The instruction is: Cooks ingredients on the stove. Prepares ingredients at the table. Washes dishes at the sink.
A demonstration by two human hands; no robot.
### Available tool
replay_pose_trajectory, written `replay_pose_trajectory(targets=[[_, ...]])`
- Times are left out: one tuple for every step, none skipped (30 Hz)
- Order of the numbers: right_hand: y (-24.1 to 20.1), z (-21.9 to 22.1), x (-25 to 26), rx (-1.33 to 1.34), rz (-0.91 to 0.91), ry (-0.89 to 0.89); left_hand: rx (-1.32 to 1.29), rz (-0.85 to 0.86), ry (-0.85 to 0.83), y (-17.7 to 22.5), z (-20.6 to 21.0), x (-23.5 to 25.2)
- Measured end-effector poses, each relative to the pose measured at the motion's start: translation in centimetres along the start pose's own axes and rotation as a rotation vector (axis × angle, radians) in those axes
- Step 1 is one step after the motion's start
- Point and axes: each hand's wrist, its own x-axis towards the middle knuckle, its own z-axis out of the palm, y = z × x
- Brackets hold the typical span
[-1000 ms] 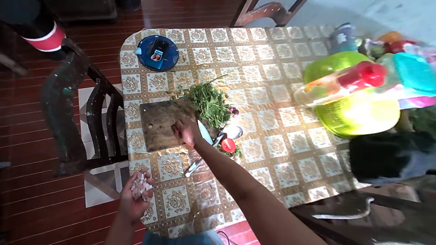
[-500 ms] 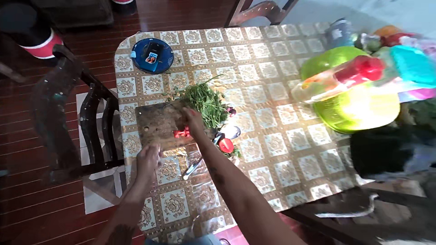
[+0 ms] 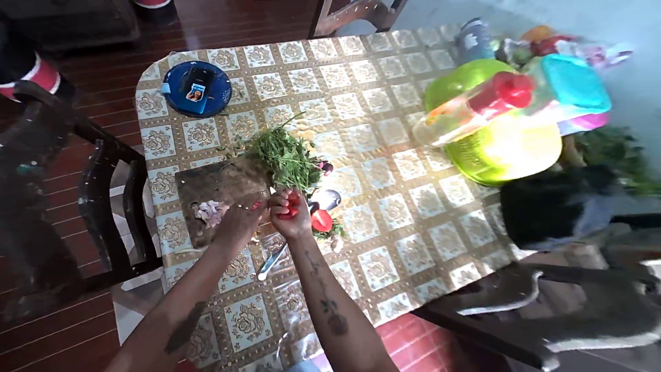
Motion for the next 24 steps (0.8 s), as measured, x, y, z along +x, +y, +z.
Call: replay_pose_trajectory(targets=[[0.0,0.2,-0.6,0.013,-0.002,0.025,0.022,0.011,-0.098,0.3,0.1,0.7],[0.0,0.3,-1.2,0.026,-0.005,0.047,0.064,0.02,-0.15,0.3,0.4,1.2],[0.0,0.4,-1.7,0.024,-0.012,0.058,0.104,0.021,-0.185,0.3,0.6,1.4],[-0.1,0.4,-2.1,0.019,-0.013,0.061,0.126,0.006,-0.222,0.4,0.5,1.4],[-0.1,0.4,-2.4,0.02,-0.005,0.06,0.131,-0.015,-0.243,0.4,0.3,1.2],[-0.1,0.4,-2.6,0.019,0.008,0.066,0.124,-0.037,-0.242,0.2,0.4,0.8],[-0.1,0.3,-2.7,0.013,0.023,0.078,0.105,-0.048,-0.197,-0.1,1.0,0.1],[0.0,0.0,-2.8,0.007,0.038,0.091,0.068,-0.028,-0.092,-0.7,2.0,-0.7],[0.1,-0.2,-2.9,0.002,0.049,0.106,0.02,0.007,0.046,-1.2,3.2,-1.4],[0.3,-0.4,-3.0,0.002,0.06,0.123,-0.014,0.032,0.148,-1.6,4.1,-1.7],[0.5,-0.6,-2.9,0.008,0.07,0.143,-0.041,0.037,0.194,-1.7,4.5,-1.8],[0.8,-0.8,-2.9,0.014,0.077,0.161,-0.059,0.039,0.195,-1.6,4.6,-1.7],[1.1,-1.0,-3.0,0.02,0.081,0.172,-0.06,0.047,0.172,-1.4,4.5,-1.5],[1.3,-1.1,-3.0,0.016,0.085,0.176,-0.048,0.056,0.139,-1.2,4.3,-1.1],[1.5,-1.2,-3.1,0.006,0.088,0.177,-0.036,0.054,0.107,-1.1,4.1,-0.8],[1.7,-1.3,-3.2,-0.008,0.095,0.181,-0.028,0.05,0.094,-1.1,4.0,-0.5],[1.9,-1.4,-3.4,-0.024,0.103,0.188,-0.028,0.047,0.088,-1.2,3.8,-0.5],[2.3,-1.3,-3.6,-0.036,0.109,0.201,-0.032,0.039,0.072,-1.3,3.6,-0.6],[2.6,-1.3,-3.9,-0.038,0.115,0.213,-0.04,0.035,0.063,-1.4,3.5,-0.7],[2.8,-1.4,-4.1,-0.04,0.121,0.22,-0.039,0.039,0.053,-1.4,3.4,-1.0],[3.0,-1.5,-4.3,-0.043,0.126,0.224,-0.033,0.043,0.023,-1.4,3.3,-1.3],[3.2,-1.7,-4.5,-0.047,0.129,0.232,-0.02,0.056,-0.007,-1.3,3.3,-1.8],[3.3,-1.9,-4.7,-0.05,0.129,0.237,0.001,0.092,-0.004,-1.4,3.5,-2.3],[3.4,-2.0,-4.9,-0.06,0.126,0.247,0.024,0.134,0.028,-1.6,3.7,-2.8]])
